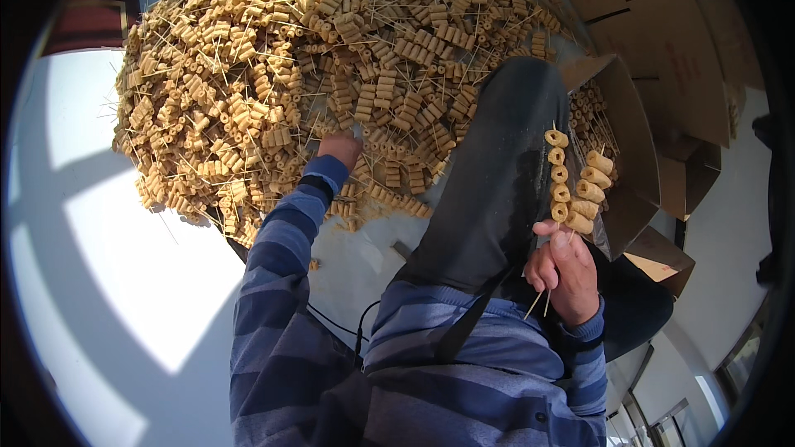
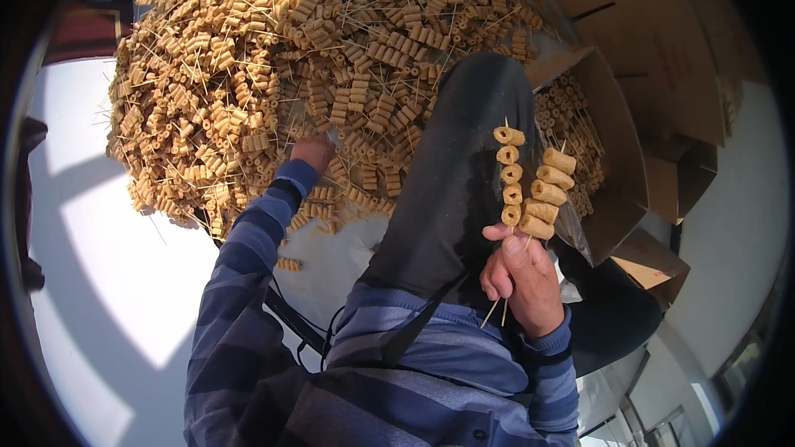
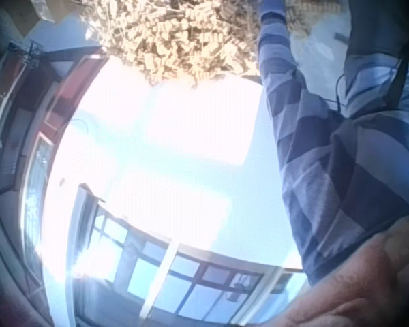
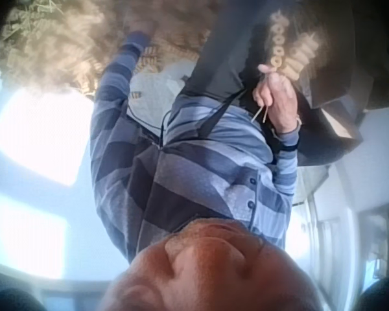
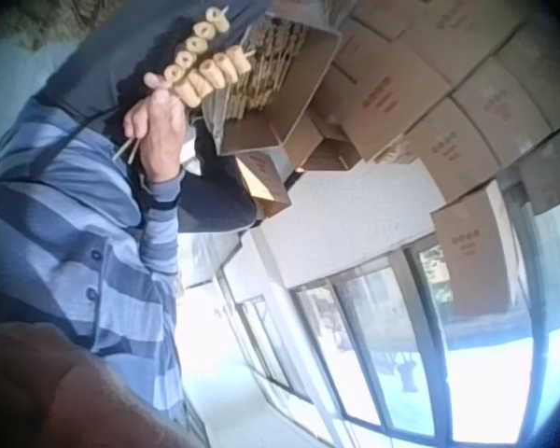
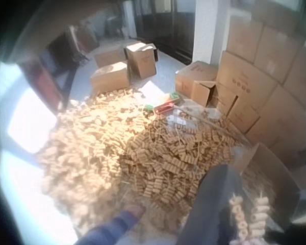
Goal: The person assembles small ring-shaped snacks onto wooden skewers, gathers them into bundles, and places them into a cardboard box. The person then covers the box with a plastic sheet and uses a broom to sweep loose snacks on the floor.
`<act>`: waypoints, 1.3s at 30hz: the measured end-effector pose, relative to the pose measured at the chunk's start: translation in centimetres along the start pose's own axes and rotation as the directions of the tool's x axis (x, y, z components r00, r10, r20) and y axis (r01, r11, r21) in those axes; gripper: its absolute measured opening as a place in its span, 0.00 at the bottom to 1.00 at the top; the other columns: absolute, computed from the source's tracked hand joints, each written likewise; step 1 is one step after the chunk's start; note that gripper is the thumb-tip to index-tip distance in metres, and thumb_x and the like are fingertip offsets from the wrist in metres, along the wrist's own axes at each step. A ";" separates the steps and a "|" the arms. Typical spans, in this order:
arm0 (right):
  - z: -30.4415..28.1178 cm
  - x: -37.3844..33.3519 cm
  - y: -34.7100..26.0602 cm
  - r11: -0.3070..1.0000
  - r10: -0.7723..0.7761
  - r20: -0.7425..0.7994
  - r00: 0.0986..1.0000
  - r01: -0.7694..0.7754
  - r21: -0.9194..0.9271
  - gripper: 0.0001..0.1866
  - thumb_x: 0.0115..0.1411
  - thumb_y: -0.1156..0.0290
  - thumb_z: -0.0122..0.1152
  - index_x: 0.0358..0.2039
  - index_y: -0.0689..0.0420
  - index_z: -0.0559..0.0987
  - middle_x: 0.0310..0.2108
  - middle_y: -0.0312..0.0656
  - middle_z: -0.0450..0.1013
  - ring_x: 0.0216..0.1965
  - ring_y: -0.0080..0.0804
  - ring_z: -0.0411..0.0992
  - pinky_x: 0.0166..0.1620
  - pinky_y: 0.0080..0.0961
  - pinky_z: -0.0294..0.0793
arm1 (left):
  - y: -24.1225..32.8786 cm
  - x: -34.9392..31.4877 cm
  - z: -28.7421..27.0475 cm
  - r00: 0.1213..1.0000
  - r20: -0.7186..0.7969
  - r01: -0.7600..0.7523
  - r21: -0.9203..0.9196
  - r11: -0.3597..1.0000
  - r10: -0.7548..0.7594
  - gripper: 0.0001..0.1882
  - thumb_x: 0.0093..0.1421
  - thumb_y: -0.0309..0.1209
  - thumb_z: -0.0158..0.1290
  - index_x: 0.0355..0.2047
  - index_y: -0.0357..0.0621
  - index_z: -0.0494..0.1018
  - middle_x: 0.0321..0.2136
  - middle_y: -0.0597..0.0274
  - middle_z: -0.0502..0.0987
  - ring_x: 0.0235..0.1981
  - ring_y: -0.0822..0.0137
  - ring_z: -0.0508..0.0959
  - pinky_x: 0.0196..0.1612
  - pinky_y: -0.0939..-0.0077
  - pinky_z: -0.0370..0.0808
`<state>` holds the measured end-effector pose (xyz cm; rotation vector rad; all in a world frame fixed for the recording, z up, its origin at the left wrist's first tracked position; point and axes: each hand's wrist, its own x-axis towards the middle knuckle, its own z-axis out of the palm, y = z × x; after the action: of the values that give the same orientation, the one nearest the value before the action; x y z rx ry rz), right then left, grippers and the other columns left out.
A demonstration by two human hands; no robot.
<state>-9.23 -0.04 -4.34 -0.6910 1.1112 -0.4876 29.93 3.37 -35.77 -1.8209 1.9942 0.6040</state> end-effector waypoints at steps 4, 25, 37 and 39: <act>-0.1 -0.4 0.1 0.999 -0.036 0.042 0.998 0.035 0.021 0.18 0.76 0.58 0.42 0.51 0.59 0.71 0.14 0.31 0.60 0.17 0.23 0.61 0.28 0.23 0.66 | -2.1 -3.1 -4.3 0.904 -0.299 0.182 -0.381 0.907 -0.307 0.15 0.65 0.41 0.55 0.37 0.39 0.78 0.36 0.51 0.77 0.40 0.47 0.79 0.41 0.55 0.77; -0.5 -3.7 0.2 0.953 -0.282 0.062 0.958 0.271 0.136 0.26 0.75 0.54 0.46 0.63 0.60 0.71 0.52 0.41 0.75 0.53 0.26 0.72 0.54 0.22 0.71 | 21.1 -14.9 -27.0 0.844 -0.146 0.151 -0.858 -0.490 0.517 0.20 0.73 0.42 0.45 0.42 0.33 0.74 0.38 0.56 0.79 0.42 0.63 0.82 0.47 0.71 0.79; -5.0 -6.5 -0.2 0.942 -0.213 0.461 0.861 0.055 0.332 0.27 0.72 0.60 0.51 0.64 0.65 0.66 0.40 0.39 0.75 0.27 0.19 0.71 0.34 0.13 0.75 | 27.8 -15.4 -27.2 0.718 0.089 0.411 -0.855 -0.317 0.690 0.16 0.71 0.42 0.50 0.39 0.39 0.71 0.37 0.51 0.77 0.38 0.59 0.81 0.43 0.67 0.81; -4.9 -6.6 -0.5 0.943 -0.211 0.373 0.904 0.088 0.320 0.22 0.73 0.59 0.49 0.57 0.64 0.71 0.41 0.43 0.76 0.29 0.25 0.76 0.35 0.15 0.78 | 28.5 -14.7 -26.8 0.669 0.090 0.449 -0.840 -0.305 0.737 0.15 0.71 0.41 0.48 0.39 0.40 0.69 0.36 0.50 0.76 0.37 0.59 0.80 0.42 0.68 0.80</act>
<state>-16.30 2.72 -1.09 -0.5807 0.5797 -0.5997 3.34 3.13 -3.49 -0.8995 0.6684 3.3543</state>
